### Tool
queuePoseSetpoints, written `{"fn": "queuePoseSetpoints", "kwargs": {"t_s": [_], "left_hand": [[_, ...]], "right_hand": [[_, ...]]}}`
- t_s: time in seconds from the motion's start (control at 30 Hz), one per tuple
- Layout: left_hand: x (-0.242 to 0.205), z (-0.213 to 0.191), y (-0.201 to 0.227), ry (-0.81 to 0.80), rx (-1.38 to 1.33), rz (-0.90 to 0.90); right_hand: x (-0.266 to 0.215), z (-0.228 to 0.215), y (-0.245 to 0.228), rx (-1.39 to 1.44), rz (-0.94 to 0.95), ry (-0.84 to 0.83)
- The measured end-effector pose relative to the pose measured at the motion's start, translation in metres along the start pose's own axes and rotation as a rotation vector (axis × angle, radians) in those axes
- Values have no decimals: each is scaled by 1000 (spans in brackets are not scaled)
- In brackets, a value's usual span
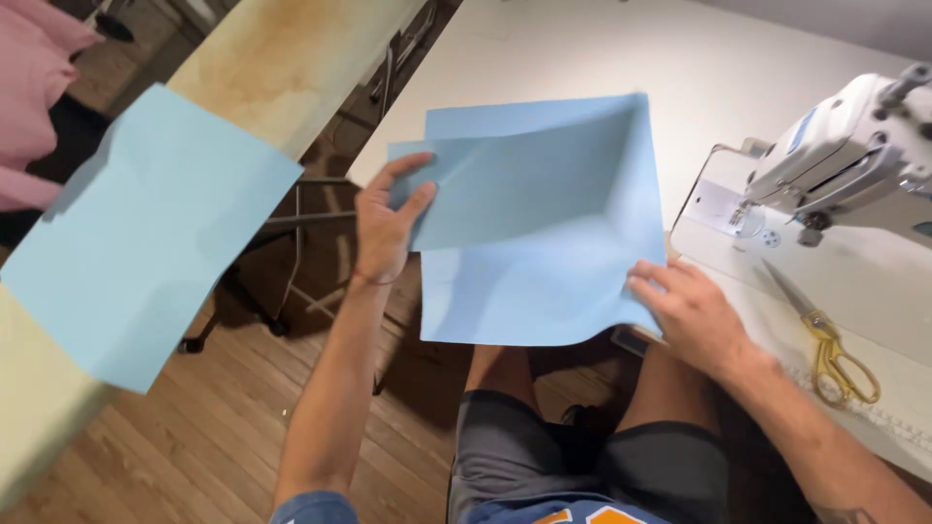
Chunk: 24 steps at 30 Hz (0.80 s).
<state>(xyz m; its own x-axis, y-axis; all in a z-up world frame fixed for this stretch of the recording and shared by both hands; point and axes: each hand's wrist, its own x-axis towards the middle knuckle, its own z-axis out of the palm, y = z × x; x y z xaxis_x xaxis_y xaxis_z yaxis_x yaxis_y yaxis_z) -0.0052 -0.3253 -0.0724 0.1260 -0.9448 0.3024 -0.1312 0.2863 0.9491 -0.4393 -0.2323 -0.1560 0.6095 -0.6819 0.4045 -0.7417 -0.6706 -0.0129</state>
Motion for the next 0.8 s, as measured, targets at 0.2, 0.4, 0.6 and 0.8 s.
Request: {"fn": "queuePoseSetpoints", "kwargs": {"t_s": [0.2,0.4,0.6,0.8], "left_hand": [[52,22,-96,-152,119,30],[88,25,-125,-356,262,-25],[77,23,-112,-349,467,54],[47,24,-103,-393,1026,570]], "right_hand": [[-19,-5,2,182,60,-77],[-18,-2,8,228,80,-54],[-29,27,1,24,31,-82],[-17,16,-10,76,40,-101]]}}
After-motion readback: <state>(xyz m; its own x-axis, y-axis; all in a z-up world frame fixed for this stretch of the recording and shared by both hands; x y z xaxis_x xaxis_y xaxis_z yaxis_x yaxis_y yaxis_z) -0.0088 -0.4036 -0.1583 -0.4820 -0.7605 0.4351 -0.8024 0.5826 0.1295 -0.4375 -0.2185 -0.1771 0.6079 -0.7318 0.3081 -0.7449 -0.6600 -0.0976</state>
